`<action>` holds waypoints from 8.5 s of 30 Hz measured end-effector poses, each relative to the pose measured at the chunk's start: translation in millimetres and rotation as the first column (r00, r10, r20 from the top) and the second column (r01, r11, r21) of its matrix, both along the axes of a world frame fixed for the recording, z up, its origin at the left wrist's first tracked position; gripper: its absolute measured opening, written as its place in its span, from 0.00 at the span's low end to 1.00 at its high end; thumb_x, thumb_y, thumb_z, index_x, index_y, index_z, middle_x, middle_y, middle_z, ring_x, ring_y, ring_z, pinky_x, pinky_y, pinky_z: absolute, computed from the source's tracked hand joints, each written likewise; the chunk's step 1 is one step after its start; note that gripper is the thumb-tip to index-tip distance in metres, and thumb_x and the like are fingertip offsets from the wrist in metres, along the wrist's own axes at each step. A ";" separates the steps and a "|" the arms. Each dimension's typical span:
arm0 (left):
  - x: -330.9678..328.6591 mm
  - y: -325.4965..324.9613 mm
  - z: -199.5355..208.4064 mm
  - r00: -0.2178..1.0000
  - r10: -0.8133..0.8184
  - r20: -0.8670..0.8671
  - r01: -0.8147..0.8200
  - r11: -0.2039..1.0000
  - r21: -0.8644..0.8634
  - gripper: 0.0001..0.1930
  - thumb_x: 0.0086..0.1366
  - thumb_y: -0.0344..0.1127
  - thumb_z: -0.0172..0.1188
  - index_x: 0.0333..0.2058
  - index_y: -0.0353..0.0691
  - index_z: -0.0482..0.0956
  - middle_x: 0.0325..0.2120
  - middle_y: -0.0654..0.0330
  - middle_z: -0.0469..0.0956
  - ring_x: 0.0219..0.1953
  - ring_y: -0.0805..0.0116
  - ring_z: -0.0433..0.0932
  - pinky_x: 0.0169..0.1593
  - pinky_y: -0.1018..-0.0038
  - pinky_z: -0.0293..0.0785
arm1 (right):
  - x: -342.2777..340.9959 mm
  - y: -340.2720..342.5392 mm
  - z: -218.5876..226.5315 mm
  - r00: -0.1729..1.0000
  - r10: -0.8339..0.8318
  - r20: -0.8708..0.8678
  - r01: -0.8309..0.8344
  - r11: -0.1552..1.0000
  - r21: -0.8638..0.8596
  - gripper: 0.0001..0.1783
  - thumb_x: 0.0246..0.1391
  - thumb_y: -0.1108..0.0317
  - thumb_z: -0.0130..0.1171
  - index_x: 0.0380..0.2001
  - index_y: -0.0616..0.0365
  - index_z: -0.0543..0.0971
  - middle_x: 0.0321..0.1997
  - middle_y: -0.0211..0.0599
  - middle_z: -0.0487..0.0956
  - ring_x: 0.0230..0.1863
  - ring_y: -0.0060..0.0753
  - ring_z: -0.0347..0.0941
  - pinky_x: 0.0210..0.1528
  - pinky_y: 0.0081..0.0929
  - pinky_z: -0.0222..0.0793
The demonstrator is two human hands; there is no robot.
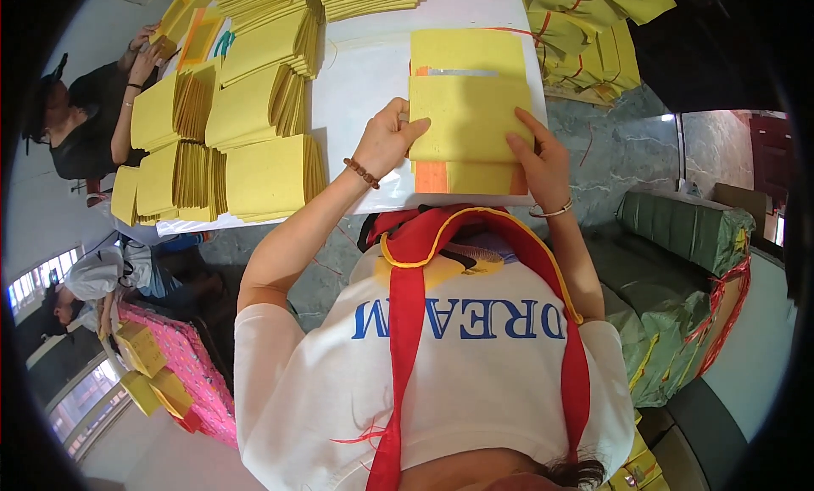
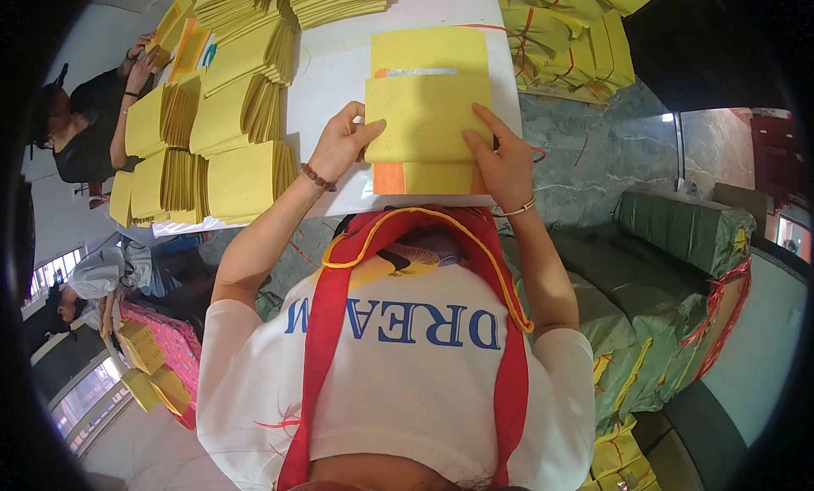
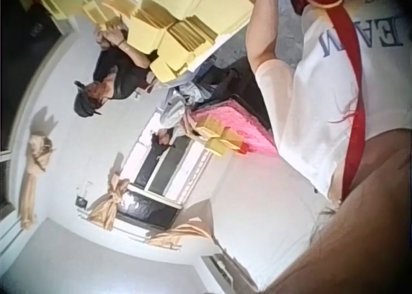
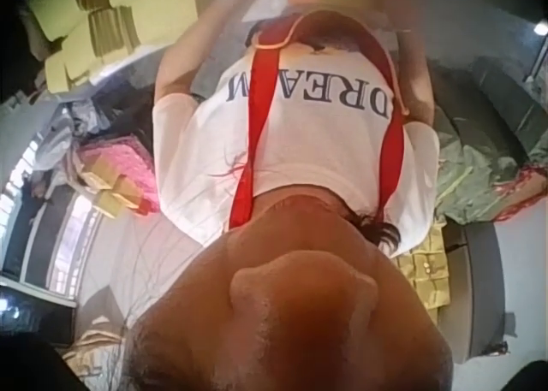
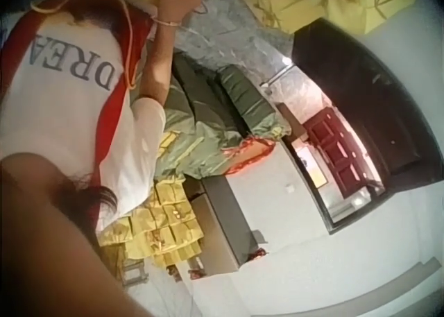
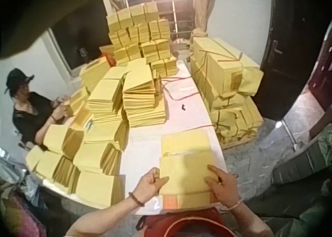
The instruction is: Folding and stacking yellow paper sheets and applying silver foil squares.
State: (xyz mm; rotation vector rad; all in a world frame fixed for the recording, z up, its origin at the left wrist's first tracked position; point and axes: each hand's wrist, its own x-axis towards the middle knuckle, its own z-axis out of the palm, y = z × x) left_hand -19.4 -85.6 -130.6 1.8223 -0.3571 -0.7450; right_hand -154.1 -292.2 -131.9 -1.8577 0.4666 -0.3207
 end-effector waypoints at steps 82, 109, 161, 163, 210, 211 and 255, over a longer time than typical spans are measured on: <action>3.0 235.7 15.0 0.291 -0.603 0.743 -0.179 0.729 0.661 0.28 0.48 0.25 0.51 0.52 0.48 0.70 0.51 0.64 0.69 0.51 0.63 0.67 0.52 0.66 0.62 | -26.5 6.8 -21.1 0.970 0.224 0.095 -0.110 0.754 -0.647 0.16 0.50 0.71 0.54 0.44 0.54 0.76 0.52 0.35 0.70 0.53 0.36 0.62 0.56 0.31 0.50; -17.6 127.8 66.3 0.482 -0.572 0.664 0.216 0.812 0.543 0.25 0.49 0.27 0.58 0.50 0.40 0.70 0.52 0.53 0.67 0.49 0.53 0.68 0.51 0.64 0.64 | -15.6 0.8 -13.8 0.965 0.185 0.186 -0.028 0.777 -0.628 0.11 0.43 0.71 0.60 0.34 0.54 0.79 0.43 0.35 0.74 0.50 0.40 0.66 0.51 0.34 0.60; 12.6 8.5 10.1 0.439 -0.433 0.787 0.417 0.874 0.248 0.21 0.52 0.34 0.60 0.48 0.44 0.73 0.47 0.57 0.70 0.52 0.55 0.64 0.54 0.66 0.63 | -8.6 -18.7 -32.2 0.991 0.082 0.102 -0.094 0.988 0.120 0.12 0.44 0.71 0.59 0.36 0.57 0.77 0.44 0.34 0.74 0.49 0.36 0.67 0.51 0.26 0.61; 8.2 8.4 15.3 0.459 -0.363 0.811 0.385 0.904 0.187 0.18 0.52 0.28 0.56 0.44 0.44 0.75 0.45 0.58 0.72 0.49 0.56 0.66 0.52 0.66 0.64 | -6.9 -21.6 -21.2 0.935 0.140 0.327 -0.051 0.963 -0.265 0.14 0.41 0.69 0.61 0.35 0.55 0.77 0.45 0.31 0.74 0.50 0.37 0.67 0.51 0.31 0.59; 3.5 -6.8 27.1 0.921 0.119 0.371 -0.168 0.980 0.104 0.13 0.57 0.36 0.59 0.37 0.37 0.69 0.21 0.60 0.74 0.22 0.68 0.72 0.26 0.73 0.67 | 21.0 -9.6 0.8 0.990 -0.033 -0.139 -0.001 0.971 -0.240 0.22 0.48 0.66 0.60 0.48 0.58 0.74 0.36 0.42 0.80 0.34 0.21 0.74 0.37 0.20 0.69; 2.8 -10.3 33.9 0.722 0.003 0.692 -0.102 0.989 0.103 0.14 0.56 0.36 0.59 0.39 0.37 0.70 0.27 0.58 0.75 0.30 0.63 0.73 0.33 0.70 0.68 | 20.5 -9.9 -2.5 0.994 -0.035 -0.102 0.010 0.972 -0.234 0.22 0.48 0.66 0.60 0.48 0.59 0.74 0.36 0.43 0.80 0.34 0.22 0.75 0.37 0.20 0.69; -23.2 -14.3 51.3 0.195 -0.213 0.957 0.126 0.973 0.191 0.26 0.47 0.29 0.56 0.49 0.37 0.70 0.45 0.55 0.73 0.43 0.58 0.72 0.42 0.67 0.70 | -17.6 5.7 -8.2 0.927 0.053 0.370 0.040 0.970 -0.239 0.33 0.51 0.70 0.55 0.59 0.63 0.58 0.62 0.48 0.61 0.62 0.47 0.57 0.63 0.34 0.49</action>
